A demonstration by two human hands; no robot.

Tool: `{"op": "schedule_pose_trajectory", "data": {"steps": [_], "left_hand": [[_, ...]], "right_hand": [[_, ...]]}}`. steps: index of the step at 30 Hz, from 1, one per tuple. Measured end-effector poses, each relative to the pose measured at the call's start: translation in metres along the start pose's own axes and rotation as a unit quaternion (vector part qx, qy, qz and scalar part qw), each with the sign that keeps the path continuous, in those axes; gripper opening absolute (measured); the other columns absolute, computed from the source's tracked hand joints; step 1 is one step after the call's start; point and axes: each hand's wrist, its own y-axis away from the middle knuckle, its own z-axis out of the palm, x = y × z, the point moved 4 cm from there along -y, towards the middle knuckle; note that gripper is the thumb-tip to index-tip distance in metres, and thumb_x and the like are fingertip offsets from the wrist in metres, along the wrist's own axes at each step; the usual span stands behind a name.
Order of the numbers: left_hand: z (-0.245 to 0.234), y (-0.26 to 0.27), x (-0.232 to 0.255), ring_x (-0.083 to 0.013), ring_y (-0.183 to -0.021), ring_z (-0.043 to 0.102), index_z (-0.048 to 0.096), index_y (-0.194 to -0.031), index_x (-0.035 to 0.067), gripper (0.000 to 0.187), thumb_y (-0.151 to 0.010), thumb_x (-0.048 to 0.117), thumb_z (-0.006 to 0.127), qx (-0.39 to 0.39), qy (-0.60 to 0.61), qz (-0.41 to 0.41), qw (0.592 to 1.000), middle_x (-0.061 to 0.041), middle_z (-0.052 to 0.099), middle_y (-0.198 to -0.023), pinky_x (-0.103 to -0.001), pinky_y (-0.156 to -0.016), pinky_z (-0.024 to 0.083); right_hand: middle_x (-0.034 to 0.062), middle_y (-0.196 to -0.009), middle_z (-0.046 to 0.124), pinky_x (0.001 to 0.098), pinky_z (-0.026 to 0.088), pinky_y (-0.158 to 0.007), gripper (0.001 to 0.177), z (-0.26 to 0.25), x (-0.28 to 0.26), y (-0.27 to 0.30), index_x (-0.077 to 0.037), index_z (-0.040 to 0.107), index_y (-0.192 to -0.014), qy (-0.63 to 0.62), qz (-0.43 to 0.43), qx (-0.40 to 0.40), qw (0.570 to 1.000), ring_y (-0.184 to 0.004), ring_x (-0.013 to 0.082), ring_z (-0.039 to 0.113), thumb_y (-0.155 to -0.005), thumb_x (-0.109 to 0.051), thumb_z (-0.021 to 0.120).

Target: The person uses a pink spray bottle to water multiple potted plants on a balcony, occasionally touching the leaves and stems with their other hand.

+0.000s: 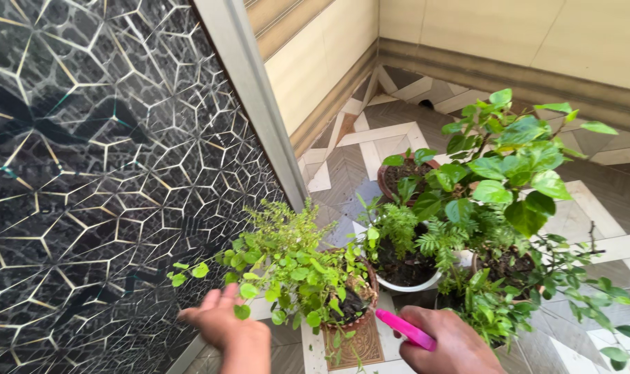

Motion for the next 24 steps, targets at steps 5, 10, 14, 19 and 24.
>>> {"op": "schedule_pose_trajectory", "data": {"steps": [5,10,14,19,24], "left_hand": [[0.017,0.045,0.093,-0.0333,-0.122,0.068,0.054,-0.134,-0.009,0.081,-0.111,0.062,0.022,-0.041,0.064,0.460,0.885,-0.026,0.060,-0.132,-0.047,-0.112,0.051],[0.079,0.119,0.065,-0.0296,-0.114,0.065,0.054,-0.130,-0.007,0.054,-0.106,0.036,0.033,-0.265,-0.039,0.406,0.874,-0.023,0.068,-0.119,-0.042,-0.111,0.047],[0.101,0.180,-0.024,-0.0242,-0.111,0.066,0.060,-0.133,0.001,0.047,-0.099,0.031,0.049,-0.405,-0.176,0.216,0.871,-0.018,0.074,-0.121,-0.036,-0.094,0.046],[0.088,0.144,-0.129,-0.0251,-0.112,0.067,0.059,-0.135,0.000,0.050,-0.097,0.032,0.056,-0.393,-0.191,0.076,0.896,-0.019,0.073,-0.120,-0.038,-0.098,0.047],[0.100,0.113,-0.187,-0.0252,-0.111,0.060,0.056,-0.140,-0.002,0.055,-0.096,0.031,0.063,-0.463,-0.181,0.061,0.866,-0.022,0.071,-0.125,-0.042,-0.098,0.042]], "right_hand": [[0.0125,-0.079,0.074,0.0393,0.056,-0.076,0.031,-0.014,0.008,0.000,-0.016,0.074,-0.104,-0.073,-0.015,0.046,0.996,-0.076,0.0282,0.074,-0.073,-0.021,0.070],[0.0068,-0.081,0.077,0.0353,0.058,-0.072,0.033,-0.036,0.012,0.007,-0.013,0.074,-0.106,-0.174,-0.148,0.151,0.962,-0.074,0.0205,0.075,-0.074,-0.020,0.074],[0.0069,-0.079,0.074,0.0385,0.055,-0.066,0.039,-0.046,0.027,0.024,-0.014,0.077,-0.112,-0.369,0.048,0.193,0.908,-0.067,0.0207,0.066,-0.073,-0.017,0.076],[0.0032,-0.082,0.078,0.0314,0.058,-0.077,0.033,-0.068,0.050,0.035,-0.012,0.078,-0.102,-0.298,0.031,0.313,0.901,-0.079,0.0142,0.073,-0.070,-0.017,0.077],[0.0059,-0.085,0.077,0.0310,0.056,-0.078,0.040,-0.090,0.050,0.038,-0.017,0.077,-0.108,-0.264,0.065,0.390,0.880,-0.080,0.0166,0.074,-0.068,-0.018,0.077]]}}
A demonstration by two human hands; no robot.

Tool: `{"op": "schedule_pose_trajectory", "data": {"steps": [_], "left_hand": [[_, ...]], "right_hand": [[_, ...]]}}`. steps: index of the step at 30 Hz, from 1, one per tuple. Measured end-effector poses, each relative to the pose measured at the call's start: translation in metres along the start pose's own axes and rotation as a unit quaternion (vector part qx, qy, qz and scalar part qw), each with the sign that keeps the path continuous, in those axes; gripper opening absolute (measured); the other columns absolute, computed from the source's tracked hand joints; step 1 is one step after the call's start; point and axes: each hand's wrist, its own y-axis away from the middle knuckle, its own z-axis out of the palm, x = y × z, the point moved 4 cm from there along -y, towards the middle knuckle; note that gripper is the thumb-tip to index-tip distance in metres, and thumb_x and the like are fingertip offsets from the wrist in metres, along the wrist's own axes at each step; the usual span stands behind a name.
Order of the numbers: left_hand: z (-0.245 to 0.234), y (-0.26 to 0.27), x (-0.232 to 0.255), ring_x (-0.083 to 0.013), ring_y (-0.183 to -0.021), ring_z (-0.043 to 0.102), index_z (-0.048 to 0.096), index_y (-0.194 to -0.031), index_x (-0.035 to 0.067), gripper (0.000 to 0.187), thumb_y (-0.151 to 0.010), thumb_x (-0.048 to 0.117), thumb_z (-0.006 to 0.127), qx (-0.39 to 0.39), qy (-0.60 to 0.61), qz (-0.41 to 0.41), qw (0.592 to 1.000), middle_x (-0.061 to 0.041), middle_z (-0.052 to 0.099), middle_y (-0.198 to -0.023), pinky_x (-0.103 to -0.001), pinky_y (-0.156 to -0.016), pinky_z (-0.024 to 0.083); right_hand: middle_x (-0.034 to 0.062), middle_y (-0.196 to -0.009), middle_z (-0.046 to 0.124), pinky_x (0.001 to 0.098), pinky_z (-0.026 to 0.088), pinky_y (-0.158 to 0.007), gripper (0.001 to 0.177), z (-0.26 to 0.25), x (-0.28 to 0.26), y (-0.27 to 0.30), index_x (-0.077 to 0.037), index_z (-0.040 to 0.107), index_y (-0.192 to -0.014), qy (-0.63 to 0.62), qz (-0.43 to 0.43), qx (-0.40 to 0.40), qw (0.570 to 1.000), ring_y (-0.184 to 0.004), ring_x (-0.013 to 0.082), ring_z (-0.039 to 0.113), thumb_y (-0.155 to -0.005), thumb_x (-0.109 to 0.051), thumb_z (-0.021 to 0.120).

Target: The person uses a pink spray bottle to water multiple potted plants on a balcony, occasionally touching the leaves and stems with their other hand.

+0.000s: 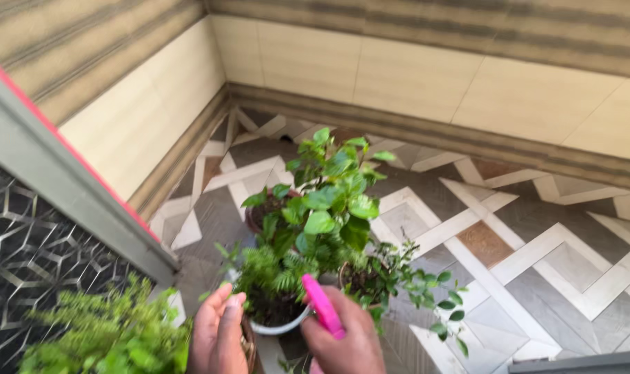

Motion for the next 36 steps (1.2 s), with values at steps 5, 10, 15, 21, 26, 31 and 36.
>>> {"op": "schedule_pose_trajectory", "data": {"steps": [5,10,15,21,26,31,36], "left_hand": [[-0.010,-0.019,-0.022,-0.0273,-0.121,0.063,0.050,-0.148,0.011,0.063,-0.091,0.039,0.057,-0.016,-0.121,-0.122,0.985,-0.013,0.068,-0.134,-0.051,-0.097,0.047],[-0.021,-0.023,-0.020,-0.0308,-0.124,0.061,0.047,-0.151,0.015,0.065,-0.097,0.049,0.052,-0.018,-0.114,-0.185,0.976,-0.013,0.065,-0.139,-0.057,-0.100,0.047],[-0.028,-0.038,-0.009,-0.0328,-0.129,0.059,0.040,-0.155,0.014,0.066,-0.099,0.050,0.047,-0.005,-0.112,-0.210,0.971,-0.015,0.061,-0.144,-0.059,-0.102,0.046],[-0.032,-0.047,0.001,-0.0387,-0.138,0.051,0.030,-0.160,0.015,0.069,-0.102,0.052,0.039,0.008,-0.078,-0.260,0.962,-0.018,0.052,-0.152,-0.064,-0.109,0.040],[-0.027,-0.041,0.012,-0.0379,-0.142,0.048,0.029,-0.160,0.016,0.071,-0.101,0.054,0.039,0.004,-0.075,-0.265,0.961,-0.018,0.050,-0.154,-0.064,-0.112,0.036],[-0.021,-0.033,0.022,-0.0377,-0.141,0.049,0.031,-0.158,0.016,0.070,-0.099,0.052,0.043,-0.005,-0.078,-0.241,0.967,-0.016,0.051,-0.153,-0.063,-0.112,0.036],[-0.014,-0.021,0.029,-0.0371,-0.137,0.051,0.037,-0.155,0.016,0.072,-0.094,0.052,0.049,-0.004,-0.058,-0.211,0.976,-0.016,0.054,-0.150,-0.061,-0.111,0.036]], "right_hand": [[0.0107,-0.069,0.070,0.0352,0.057,-0.069,0.032,-0.008,-0.021,-0.008,-0.016,0.075,-0.104,0.005,0.059,-0.039,0.997,-0.065,0.0221,0.071,-0.072,-0.020,0.075],[0.0103,-0.065,0.068,0.0327,0.056,-0.067,0.035,-0.018,-0.024,-0.012,-0.016,0.073,-0.106,0.023,0.046,-0.049,0.997,-0.061,0.0210,0.071,-0.072,-0.016,0.073],[0.0104,-0.067,0.070,0.0334,0.057,-0.067,0.032,-0.018,-0.024,-0.018,-0.015,0.072,-0.106,0.011,0.038,-0.059,0.997,-0.062,0.0208,0.072,-0.074,-0.016,0.071],[0.0106,-0.069,0.071,0.0320,0.056,-0.069,0.032,-0.015,-0.023,-0.020,-0.015,0.072,-0.107,0.033,0.069,-0.060,0.995,-0.063,0.0199,0.072,-0.074,-0.018,0.072],[0.0093,-0.073,0.073,0.0328,0.056,-0.070,0.036,-0.016,-0.023,-0.020,-0.015,0.073,-0.109,0.016,0.059,-0.049,0.997,-0.066,0.0186,0.072,-0.073,-0.017,0.072],[0.0106,-0.072,0.072,0.0342,0.056,-0.071,0.036,-0.016,-0.026,-0.019,-0.015,0.073,-0.110,0.027,0.078,-0.054,0.995,-0.067,0.0205,0.072,-0.074,-0.019,0.073],[0.0092,-0.079,0.076,0.0338,0.058,-0.076,0.036,-0.014,-0.025,-0.019,-0.017,0.074,-0.111,0.045,0.068,-0.054,0.995,-0.073,0.0212,0.077,-0.076,-0.026,0.077]]}}
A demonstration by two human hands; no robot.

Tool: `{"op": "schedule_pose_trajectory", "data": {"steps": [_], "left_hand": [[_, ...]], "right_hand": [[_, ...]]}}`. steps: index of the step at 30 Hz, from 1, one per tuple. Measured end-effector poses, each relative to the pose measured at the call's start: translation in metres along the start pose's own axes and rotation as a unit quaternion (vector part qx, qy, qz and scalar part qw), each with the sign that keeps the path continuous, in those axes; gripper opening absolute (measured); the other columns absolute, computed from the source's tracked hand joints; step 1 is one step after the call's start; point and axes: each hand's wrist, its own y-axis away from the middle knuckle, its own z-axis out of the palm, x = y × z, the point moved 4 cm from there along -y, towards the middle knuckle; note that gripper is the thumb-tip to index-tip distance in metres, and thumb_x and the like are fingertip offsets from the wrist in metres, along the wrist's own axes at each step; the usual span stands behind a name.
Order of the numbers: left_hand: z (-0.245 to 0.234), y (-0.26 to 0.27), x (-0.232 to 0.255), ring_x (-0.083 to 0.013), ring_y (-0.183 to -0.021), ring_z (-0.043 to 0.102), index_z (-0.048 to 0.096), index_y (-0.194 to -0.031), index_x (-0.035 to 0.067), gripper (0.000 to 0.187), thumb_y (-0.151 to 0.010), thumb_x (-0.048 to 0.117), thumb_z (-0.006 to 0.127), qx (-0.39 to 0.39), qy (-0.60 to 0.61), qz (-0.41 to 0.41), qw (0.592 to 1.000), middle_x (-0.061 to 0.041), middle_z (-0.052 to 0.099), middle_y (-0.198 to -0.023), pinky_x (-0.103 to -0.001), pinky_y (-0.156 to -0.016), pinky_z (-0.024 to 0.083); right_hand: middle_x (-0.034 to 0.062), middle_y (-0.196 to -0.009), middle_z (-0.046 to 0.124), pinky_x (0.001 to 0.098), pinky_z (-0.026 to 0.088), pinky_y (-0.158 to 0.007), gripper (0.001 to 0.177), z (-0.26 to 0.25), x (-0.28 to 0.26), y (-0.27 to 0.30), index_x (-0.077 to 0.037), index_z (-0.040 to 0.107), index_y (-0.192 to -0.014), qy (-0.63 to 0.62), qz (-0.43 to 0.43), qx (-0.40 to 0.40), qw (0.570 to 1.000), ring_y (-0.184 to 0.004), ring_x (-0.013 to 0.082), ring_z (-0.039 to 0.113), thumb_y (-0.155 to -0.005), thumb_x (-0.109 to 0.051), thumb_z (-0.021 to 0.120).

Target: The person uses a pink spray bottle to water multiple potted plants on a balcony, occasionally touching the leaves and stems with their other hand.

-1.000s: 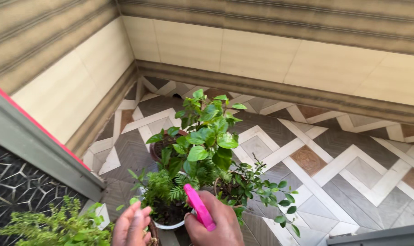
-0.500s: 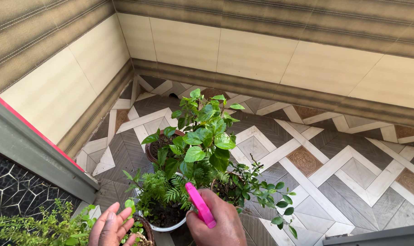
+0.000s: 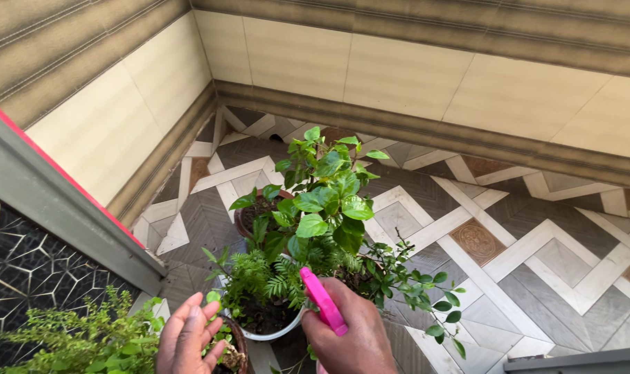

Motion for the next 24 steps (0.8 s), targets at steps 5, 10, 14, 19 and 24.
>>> {"op": "schedule_pose_trajectory", "data": {"steps": [5,10,14,19,24], "left_hand": [[0.006,0.009,0.009,-0.0378,-0.137,0.052,0.038,-0.155,0.014,0.078,-0.091,0.056,0.051,0.006,-0.015,0.010,1.000,-0.017,0.056,-0.149,-0.061,-0.111,0.036],[0.007,0.009,0.008,-0.0379,-0.138,0.051,0.039,-0.155,0.014,0.076,-0.092,0.055,0.052,0.012,-0.011,-0.001,1.000,-0.017,0.055,-0.150,-0.060,-0.112,0.035],[0.004,0.001,0.001,-0.0369,-0.139,0.050,0.037,-0.155,0.015,0.074,-0.093,0.054,0.051,-0.003,-0.010,-0.002,1.000,-0.016,0.053,-0.151,-0.060,-0.112,0.035],[-0.002,-0.009,-0.004,-0.0368,-0.139,0.050,0.037,-0.156,0.017,0.073,-0.093,0.053,0.050,-0.007,-0.010,-0.014,1.000,-0.015,0.053,-0.151,-0.060,-0.111,0.036],[-0.004,-0.010,-0.005,-0.0374,-0.139,0.050,0.037,-0.156,0.015,0.074,-0.094,0.053,0.050,-0.008,-0.017,-0.013,1.000,-0.016,0.053,-0.151,-0.060,-0.111,0.036]], "right_hand": [[0.0087,-0.084,0.078,0.0337,0.057,-0.081,0.041,0.000,0.004,-0.001,-0.020,0.073,-0.115,0.017,0.022,0.000,1.000,-0.080,0.0211,0.078,-0.075,-0.028,0.079],[0.0086,-0.083,0.078,0.0340,0.057,-0.081,0.041,0.001,0.004,-0.002,-0.020,0.073,-0.115,0.025,0.016,0.002,1.000,-0.079,0.0218,0.078,-0.075,-0.028,0.078],[0.0097,-0.079,0.076,0.0352,0.058,-0.078,0.039,0.002,0.005,-0.002,-0.019,0.073,-0.113,0.030,0.038,-0.017,0.999,-0.075,0.0231,0.076,-0.076,-0.028,0.078],[0.0100,-0.078,0.074,0.0356,0.057,-0.076,0.038,0.004,0.007,-0.004,-0.018,0.072,-0.112,0.042,0.019,-0.034,0.998,-0.074,0.0234,0.075,-0.075,-0.025,0.074],[0.0093,-0.078,0.074,0.0358,0.057,-0.076,0.039,0.004,0.006,-0.003,-0.019,0.072,-0.112,0.034,0.022,-0.030,0.999,-0.074,0.0231,0.075,-0.074,-0.025,0.073]]}}
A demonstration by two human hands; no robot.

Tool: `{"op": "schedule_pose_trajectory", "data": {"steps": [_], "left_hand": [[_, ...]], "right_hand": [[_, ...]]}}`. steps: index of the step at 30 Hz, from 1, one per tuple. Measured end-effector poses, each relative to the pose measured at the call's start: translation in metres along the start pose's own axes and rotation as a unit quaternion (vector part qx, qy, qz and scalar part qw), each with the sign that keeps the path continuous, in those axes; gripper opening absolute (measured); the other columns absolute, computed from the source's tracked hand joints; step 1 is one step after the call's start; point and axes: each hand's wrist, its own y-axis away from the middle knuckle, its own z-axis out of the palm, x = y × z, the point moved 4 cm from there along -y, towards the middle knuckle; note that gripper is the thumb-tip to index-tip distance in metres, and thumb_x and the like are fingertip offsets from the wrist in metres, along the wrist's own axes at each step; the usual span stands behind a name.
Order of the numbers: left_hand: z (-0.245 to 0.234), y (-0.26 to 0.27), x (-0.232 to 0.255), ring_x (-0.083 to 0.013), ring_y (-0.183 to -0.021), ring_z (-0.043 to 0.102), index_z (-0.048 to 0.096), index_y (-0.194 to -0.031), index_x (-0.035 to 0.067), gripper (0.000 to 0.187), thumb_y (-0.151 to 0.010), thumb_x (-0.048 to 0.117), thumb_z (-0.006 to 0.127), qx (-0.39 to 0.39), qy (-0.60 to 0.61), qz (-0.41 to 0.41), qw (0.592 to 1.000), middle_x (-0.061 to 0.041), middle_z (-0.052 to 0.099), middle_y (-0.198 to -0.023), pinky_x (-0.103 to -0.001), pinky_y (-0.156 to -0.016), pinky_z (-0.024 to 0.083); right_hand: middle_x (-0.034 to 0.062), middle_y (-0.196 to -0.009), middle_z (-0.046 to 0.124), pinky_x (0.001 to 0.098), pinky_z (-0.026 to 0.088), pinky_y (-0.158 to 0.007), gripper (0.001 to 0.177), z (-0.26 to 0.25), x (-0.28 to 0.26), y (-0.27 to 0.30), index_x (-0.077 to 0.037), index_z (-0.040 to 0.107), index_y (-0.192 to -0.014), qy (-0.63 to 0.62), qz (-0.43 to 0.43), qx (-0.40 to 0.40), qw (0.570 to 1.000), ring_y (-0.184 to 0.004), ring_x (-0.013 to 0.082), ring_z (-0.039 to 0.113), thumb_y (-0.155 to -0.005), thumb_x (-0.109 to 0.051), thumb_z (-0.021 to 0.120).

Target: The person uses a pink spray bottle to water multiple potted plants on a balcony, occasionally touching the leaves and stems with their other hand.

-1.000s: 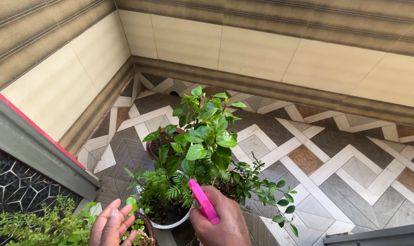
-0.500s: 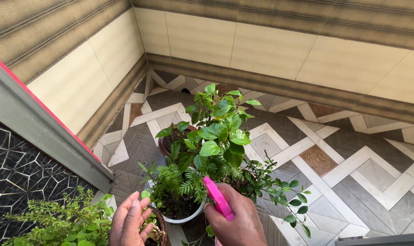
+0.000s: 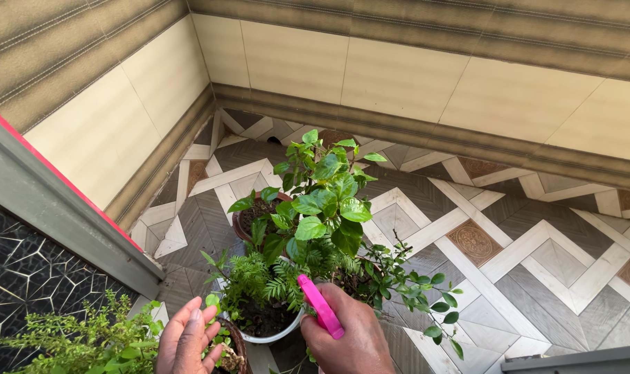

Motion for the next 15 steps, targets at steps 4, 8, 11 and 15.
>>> {"op": "schedule_pose_trajectory", "data": {"steps": [4,8,11,15], "left_hand": [[-0.002,-0.002,-0.001,-0.0387,-0.140,0.049,0.036,-0.156,0.015,0.073,-0.095,0.053,0.051,0.008,-0.002,-0.008,1.000,-0.017,0.052,-0.152,-0.060,-0.111,0.036],[-0.005,-0.008,-0.003,-0.0378,-0.140,0.049,0.036,-0.155,0.015,0.070,-0.097,0.052,0.049,0.008,-0.004,-0.024,1.000,-0.016,0.051,-0.153,-0.061,-0.112,0.035],[-0.005,-0.011,-0.010,-0.0375,-0.139,0.050,0.038,-0.156,0.016,0.068,-0.097,0.049,0.050,0.011,-0.005,-0.018,1.000,-0.016,0.053,-0.152,-0.062,-0.111,0.035],[-0.005,-0.015,-0.013,-0.0373,-0.137,0.052,0.039,-0.155,0.016,0.067,-0.097,0.048,0.051,0.010,-0.023,-0.007,1.000,-0.015,0.055,-0.151,-0.062,-0.110,0.039]], "right_hand": [[0.0098,-0.077,0.074,0.0360,0.056,-0.076,0.037,0.000,-0.002,0.001,-0.018,0.072,-0.111,0.003,-0.009,-0.006,1.000,-0.073,0.0235,0.075,-0.075,-0.024,0.073],[0.0122,-0.071,0.071,0.0368,0.056,-0.073,0.033,0.002,-0.001,0.000,-0.015,0.072,-0.107,0.015,-0.029,-0.007,0.999,-0.069,0.0255,0.074,-0.075,-0.023,0.072],[0.0131,-0.069,0.070,0.0370,0.057,-0.071,0.031,0.005,0.002,-0.001,-0.014,0.072,-0.105,0.014,-0.042,-0.004,0.999,-0.066,0.0261,0.074,-0.074,-0.022,0.072],[0.0119,-0.070,0.072,0.0369,0.057,-0.070,0.035,0.005,0.001,-0.002,-0.014,0.073,-0.105,-0.006,-0.089,0.024,0.996,-0.068,0.0255,0.075,-0.071,-0.020,0.073]]}}
